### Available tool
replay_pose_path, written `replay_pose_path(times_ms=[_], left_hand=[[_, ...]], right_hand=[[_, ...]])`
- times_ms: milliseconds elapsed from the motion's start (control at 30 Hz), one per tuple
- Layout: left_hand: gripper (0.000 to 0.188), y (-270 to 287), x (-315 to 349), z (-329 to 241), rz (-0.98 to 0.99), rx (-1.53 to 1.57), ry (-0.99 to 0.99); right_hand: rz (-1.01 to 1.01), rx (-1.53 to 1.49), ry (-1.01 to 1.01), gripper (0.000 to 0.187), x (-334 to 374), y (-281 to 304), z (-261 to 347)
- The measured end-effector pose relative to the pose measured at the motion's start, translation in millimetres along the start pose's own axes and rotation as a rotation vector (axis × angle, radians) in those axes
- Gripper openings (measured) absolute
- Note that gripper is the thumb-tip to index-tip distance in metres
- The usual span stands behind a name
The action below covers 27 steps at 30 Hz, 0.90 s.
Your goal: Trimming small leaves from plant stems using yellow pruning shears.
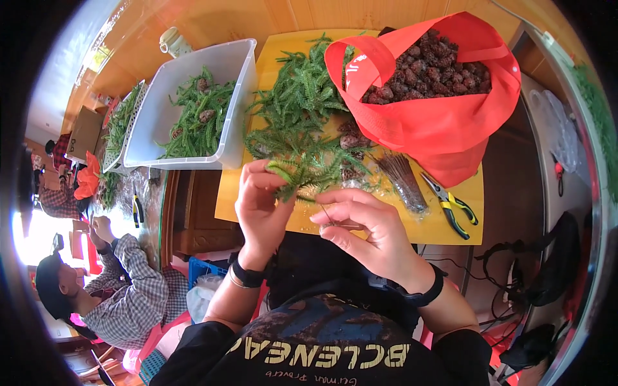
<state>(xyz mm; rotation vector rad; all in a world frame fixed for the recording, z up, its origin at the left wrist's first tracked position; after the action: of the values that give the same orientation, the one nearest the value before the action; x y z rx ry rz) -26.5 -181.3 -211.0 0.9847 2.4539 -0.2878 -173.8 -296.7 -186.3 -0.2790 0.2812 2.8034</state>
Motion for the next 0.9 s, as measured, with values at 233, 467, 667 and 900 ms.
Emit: replay_pose_path(times_ms=[233,467,667,900], left_hand=[[0.035,-16,10,-12,0.074,-0.355,-0.255],[0.03,-15,8,-18,0.315,-0.498,-0.249],[0.08,-4,-3,-1,0.274,0.031,0.052],[0.094,-19,-11,-8,0.658,0.607,0.553]], right_hand=[[-0.02,0.012,0.02,0.031,2,-3,6],[0.032,0.04,-0.016,0.03,7,9,-1],[0.13,-0.13,-0.049,0.023,6,22,1],[0.331,-0.513,-0.133,0.015,9,35,1]])
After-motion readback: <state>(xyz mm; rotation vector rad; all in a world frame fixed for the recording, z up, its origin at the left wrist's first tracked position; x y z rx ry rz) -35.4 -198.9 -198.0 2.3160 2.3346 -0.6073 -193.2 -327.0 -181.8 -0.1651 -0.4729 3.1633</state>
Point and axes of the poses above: each hand's wrist, its own x-axis away from the middle knuckle, its own y-axis out of the back of the hand, z = x × y, the point moved 1 cm from there along -x, towards the middle knuckle, and after that the axes turned 7 degrees about x, right-handed, at the moved point
